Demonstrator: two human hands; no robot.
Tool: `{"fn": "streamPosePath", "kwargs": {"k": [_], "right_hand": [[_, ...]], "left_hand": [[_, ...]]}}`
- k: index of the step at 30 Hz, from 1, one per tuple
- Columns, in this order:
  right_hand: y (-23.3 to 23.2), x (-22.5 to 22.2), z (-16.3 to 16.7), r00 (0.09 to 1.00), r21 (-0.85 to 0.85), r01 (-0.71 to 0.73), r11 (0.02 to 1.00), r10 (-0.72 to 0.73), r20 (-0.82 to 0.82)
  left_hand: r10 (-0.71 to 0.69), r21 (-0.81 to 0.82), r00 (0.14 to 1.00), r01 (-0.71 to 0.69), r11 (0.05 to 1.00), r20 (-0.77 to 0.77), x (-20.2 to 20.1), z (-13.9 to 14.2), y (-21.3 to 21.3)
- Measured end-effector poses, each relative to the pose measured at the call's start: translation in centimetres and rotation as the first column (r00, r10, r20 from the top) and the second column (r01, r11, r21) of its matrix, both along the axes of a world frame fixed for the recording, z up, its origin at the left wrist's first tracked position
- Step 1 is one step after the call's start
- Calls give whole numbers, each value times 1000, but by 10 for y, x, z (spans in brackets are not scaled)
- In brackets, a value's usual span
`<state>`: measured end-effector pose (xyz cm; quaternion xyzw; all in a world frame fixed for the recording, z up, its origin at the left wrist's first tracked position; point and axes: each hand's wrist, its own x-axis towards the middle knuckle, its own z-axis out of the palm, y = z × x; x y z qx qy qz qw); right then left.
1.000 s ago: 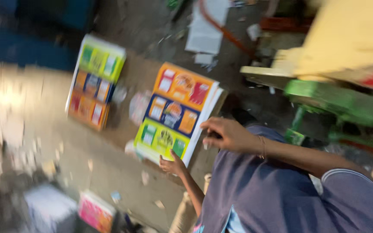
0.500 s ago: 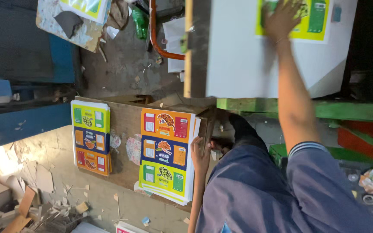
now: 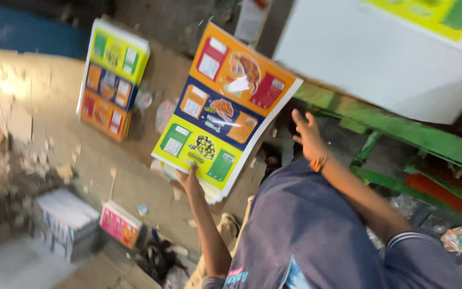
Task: The person repeatedly picks up a stack of colorful printed books from a table and places them onto a green machine. The person handles the books by hand, lifting and setting them down in a repetitive loop.
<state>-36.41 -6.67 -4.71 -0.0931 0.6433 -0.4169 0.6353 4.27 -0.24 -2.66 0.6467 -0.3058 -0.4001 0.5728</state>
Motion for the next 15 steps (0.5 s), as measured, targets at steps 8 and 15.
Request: {"fn": "streamPosePath", "kwargs": {"k": [8,15], "right_hand": [[-96,75,-50,710,-378,-634,674,314,-631],[-97,56,-49,161,-103,-942,319,158,-974]], "left_hand": [[158,3,905,-174,985,394,68,-20,57],[298,7,932,-306,952,205,58,-55,47]]}}
